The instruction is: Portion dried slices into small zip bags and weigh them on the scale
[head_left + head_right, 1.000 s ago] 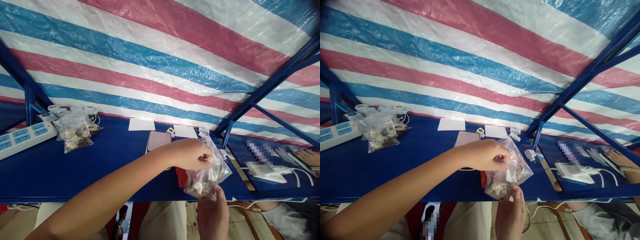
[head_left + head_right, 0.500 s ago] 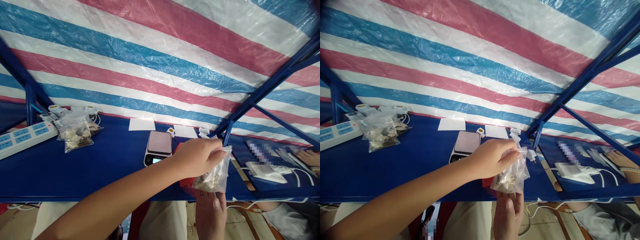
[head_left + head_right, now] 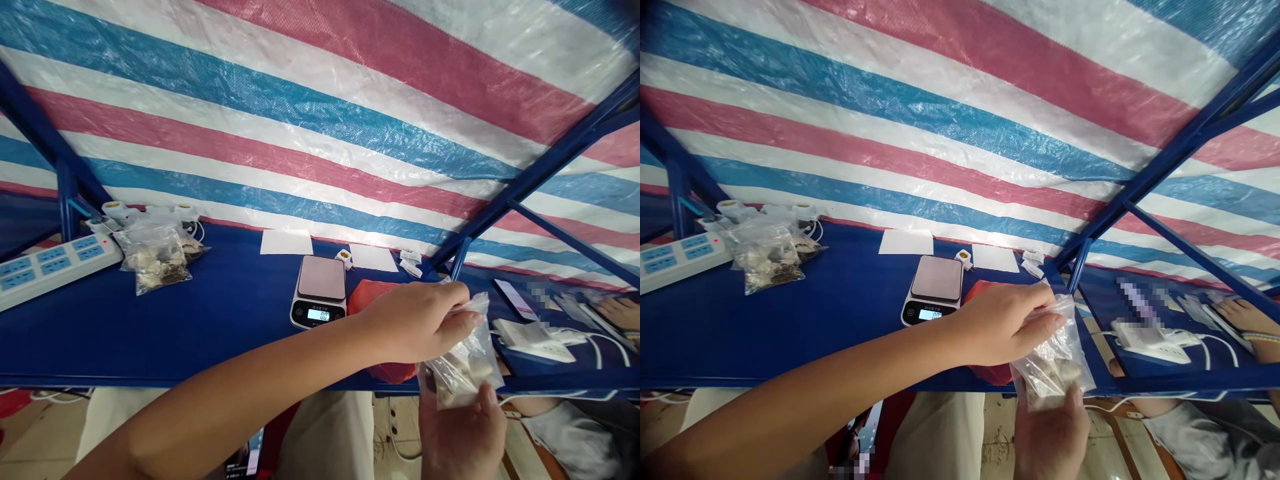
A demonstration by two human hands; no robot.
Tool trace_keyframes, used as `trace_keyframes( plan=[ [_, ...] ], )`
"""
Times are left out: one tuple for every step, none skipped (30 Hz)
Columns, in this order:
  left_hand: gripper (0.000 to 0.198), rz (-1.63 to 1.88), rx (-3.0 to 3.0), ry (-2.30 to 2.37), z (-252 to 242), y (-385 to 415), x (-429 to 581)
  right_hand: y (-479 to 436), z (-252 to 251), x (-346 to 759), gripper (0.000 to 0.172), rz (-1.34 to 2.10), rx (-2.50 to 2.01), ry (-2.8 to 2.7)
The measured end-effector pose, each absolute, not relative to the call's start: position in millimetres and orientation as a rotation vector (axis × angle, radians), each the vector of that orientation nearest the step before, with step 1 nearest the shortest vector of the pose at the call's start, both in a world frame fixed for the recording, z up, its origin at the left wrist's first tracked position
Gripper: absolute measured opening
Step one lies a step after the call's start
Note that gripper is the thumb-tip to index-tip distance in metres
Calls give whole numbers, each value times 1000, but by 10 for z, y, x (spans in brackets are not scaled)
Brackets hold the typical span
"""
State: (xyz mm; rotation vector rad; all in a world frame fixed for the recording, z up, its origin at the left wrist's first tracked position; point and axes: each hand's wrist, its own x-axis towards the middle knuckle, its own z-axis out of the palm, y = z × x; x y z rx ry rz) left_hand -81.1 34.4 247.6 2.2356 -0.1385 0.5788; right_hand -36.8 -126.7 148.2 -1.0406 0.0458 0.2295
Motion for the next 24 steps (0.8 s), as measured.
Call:
trace_keyframes(
  plan=[
    [31,588,2221,-140,2465,347,-811,-1262,1489,-366,56,247,-1043,46],
    [31,599,2210,-140,2448,344,-808,-1252,1497,-370,57,261,-1042,42],
    [30,610,2205,-139,2426,333,-803,-1238,1507,-378,58,271,-1039,37],
    [30,621,2202,-135,2402,314,-795,-1225,1514,-387,58,274,-1036,34],
    [30,630,2203,-124,2377,289,-783,-1215,1516,-394,60,272,-1031,29],
    [29,637,2209,-106,2357,262,-769,-1211,1509,-397,61,266,-1023,27],
    [28,639,2217,-80,2345,240,-753,-1214,1494,-391,63,262,-1017,24],
    [27,636,2225,-50,2347,228,-737,-1225,1470,-377,65,260,-1017,24],
    [27,625,2230,-28,2364,234,-724,-1243,1440,-354,67,261,-1028,28],
    [27,601,2229,-18,2396,262,-717,-1268,1409,-323,70,269,-1045,33],
    [28,573,2216,-18,2441,313,-719,-1301,1379,-284,73,271,-1067,42],
    [31,558,2187,-14,2490,383,-733,-1340,1357,-241,74,262,-1093,51],
    [36,566,2155,1,2533,463,-761,-1386,1343,-194,73,243,-1115,49],
    [41,607,2125,36,2556,538,-801,-1437,1339,-146,71,213,-1136,39],
    [44,690,2111,97,2547,595,-854,-1491,1344,-98,68,175,-1156,26],
    [43,788,2133,153,2496,621,-914,-1546,1357,-53,65,128,-1179,20],
    [41,859,2202,173,2398,607,-978,-1597,1373,-12,64,81,-1200,27],
    [33,870,2305,125,2254,553,-1040,-1641,1390,22,64,40,-1211,49],
    [24,829,2451,34,2075,464,-1094,-1673,1404,49,64,5,-1214,78],
    [21,808,2607,-55,1873,353,-1135,-1691,1412,66,66,-18,-1215,107],
    [21,803,2762,-106,1669,234,-1161,-1694,1413,72,68,-25,-1217,124],
    [23,807,2896,-106,1479,124,-1169,-1682,1405,67,69,-17,-1225,125],
    [21,825,2995,-69,1319,36,-1163,-1660,1391,52,71,-2,-1238,116],
    [13,835,3052,-54,1201,-21,-1146,-1630,1372,28,74,13,-1253,103]
  ],
)
